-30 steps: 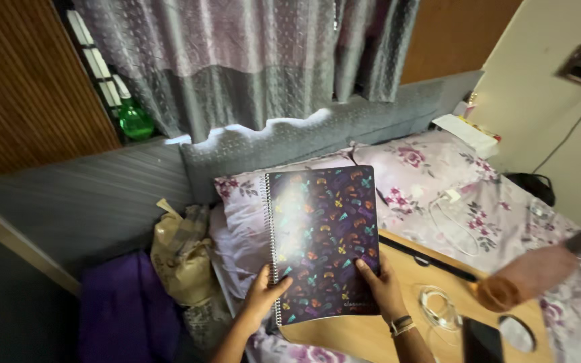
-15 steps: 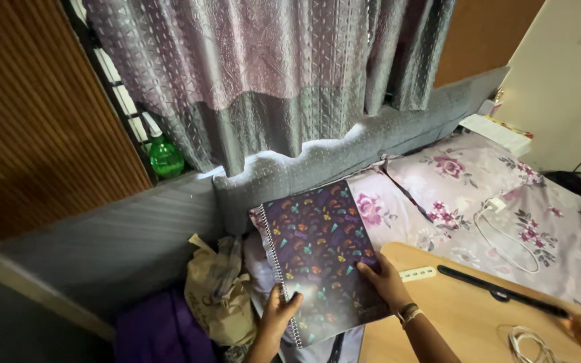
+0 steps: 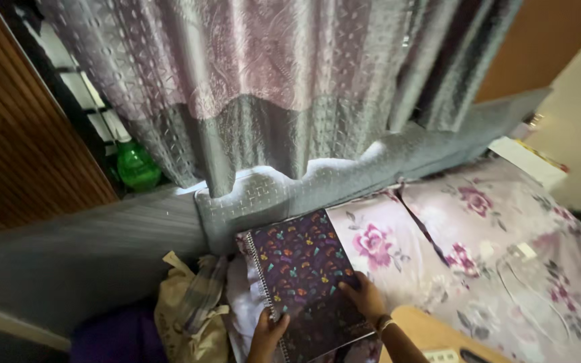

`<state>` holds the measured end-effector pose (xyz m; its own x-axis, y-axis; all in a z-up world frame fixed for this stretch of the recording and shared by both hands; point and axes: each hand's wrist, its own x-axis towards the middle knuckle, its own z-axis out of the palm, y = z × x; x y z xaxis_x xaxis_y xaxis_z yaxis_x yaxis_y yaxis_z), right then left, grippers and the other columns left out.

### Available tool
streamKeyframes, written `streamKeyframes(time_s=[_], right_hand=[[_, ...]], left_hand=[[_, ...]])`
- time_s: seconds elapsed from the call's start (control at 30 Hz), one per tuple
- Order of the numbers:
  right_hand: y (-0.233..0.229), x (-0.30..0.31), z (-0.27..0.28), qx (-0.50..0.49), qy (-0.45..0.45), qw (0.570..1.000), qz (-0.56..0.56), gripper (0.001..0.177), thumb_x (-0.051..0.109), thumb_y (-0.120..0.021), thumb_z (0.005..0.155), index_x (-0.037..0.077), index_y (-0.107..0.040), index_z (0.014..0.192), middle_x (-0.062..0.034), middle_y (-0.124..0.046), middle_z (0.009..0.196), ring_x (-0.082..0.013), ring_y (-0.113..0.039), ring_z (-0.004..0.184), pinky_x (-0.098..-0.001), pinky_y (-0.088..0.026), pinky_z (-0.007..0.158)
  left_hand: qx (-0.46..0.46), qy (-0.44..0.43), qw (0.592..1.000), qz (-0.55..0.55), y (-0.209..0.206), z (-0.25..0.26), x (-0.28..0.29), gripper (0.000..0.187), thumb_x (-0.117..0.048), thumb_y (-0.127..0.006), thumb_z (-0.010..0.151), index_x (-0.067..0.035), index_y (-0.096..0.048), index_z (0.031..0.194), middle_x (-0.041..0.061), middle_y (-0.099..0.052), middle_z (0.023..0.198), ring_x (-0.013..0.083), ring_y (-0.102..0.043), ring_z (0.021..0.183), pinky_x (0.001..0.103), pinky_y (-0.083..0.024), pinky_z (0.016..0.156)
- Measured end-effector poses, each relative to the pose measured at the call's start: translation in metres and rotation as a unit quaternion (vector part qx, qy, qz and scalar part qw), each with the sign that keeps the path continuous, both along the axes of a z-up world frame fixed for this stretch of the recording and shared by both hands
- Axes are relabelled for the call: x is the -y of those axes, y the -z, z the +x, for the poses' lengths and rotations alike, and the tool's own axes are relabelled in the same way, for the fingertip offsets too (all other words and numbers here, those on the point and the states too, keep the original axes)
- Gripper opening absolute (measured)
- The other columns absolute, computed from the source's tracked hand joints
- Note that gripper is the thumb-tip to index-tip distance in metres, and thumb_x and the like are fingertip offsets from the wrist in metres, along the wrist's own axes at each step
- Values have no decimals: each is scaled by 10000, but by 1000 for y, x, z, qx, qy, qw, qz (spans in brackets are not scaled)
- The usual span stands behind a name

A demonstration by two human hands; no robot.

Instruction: The person clears a wooden laptop table on a bed by moving a notebook, charging cable, smartphone, and water bottle aside. They then wipe the table surface with a cloth, briefly open a small box, and continue wiping the table and surrounding bed area.

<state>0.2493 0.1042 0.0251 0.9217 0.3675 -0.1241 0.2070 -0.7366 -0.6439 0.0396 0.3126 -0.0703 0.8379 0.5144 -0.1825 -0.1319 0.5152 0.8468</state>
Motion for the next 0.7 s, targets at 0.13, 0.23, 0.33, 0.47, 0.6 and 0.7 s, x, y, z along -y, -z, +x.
streamKeyframes(time_s=[0.13,0.23,0.33,0.47,0.6,0.7], right_hand=[[31,-25,33,26,-24,995,94,519,401,-791,816,90,-655,1210,-163,-772,1041,-312,-756,964,-411,-578,848],[36,-34,44,10,-9,997,75,499,394,-748,853,109,-625,1245,-171,-764,1037,-334,-752,959,-425,-578,829],[37,-47,51,-28,13,997,64,472,387,-722,864,114,-620,1235,-167,-766,1041,-333,-761,961,-426,-583,826],[55,-57,82,15,-30,999,24,439,391,-728,868,106,-637,1189,-176,-762,1062,-351,-728,1007,-432,-562,861],[93,-57,92,15,-30,999,-28,465,400,-739,856,126,-629,1215,-183,-748,1095,-376,-697,1053,-450,-544,900],[115,-62,90,21,0,995,-95,509,371,-774,865,80,-585,1236,-210,-720,1119,-407,-664,1093,-478,-520,932]], left_hand=[[-64,-36,993,94,25,34,-7,398,-144,-792,880,-16,-642,1226,22,-716,980,107,-637,848,289,-534,753],[-77,-41,992,89,42,57,-11,389,-163,-785,889,-32,-641,1225,12,-710,959,97,-628,823,282,-536,743],[-76,-40,996,1,56,69,-12,383,-171,-759,905,-32,-616,1232,22,-708,970,109,-640,843,291,-540,763],[-130,-59,987,75,64,89,-18,406,-188,-760,897,-51,-596,1242,33,-744,1017,128,-683,891,298,-557,820],[-147,-87,985,32,75,92,-12,465,-163,-775,838,-27,-601,1247,100,-748,1055,217,-696,925,379,-568,853],[-263,-114,942,174,81,97,-24,568,-209,-775,852,-16,-551,1337,169,-729,1208,293,-703,1111,407,-527,989]])
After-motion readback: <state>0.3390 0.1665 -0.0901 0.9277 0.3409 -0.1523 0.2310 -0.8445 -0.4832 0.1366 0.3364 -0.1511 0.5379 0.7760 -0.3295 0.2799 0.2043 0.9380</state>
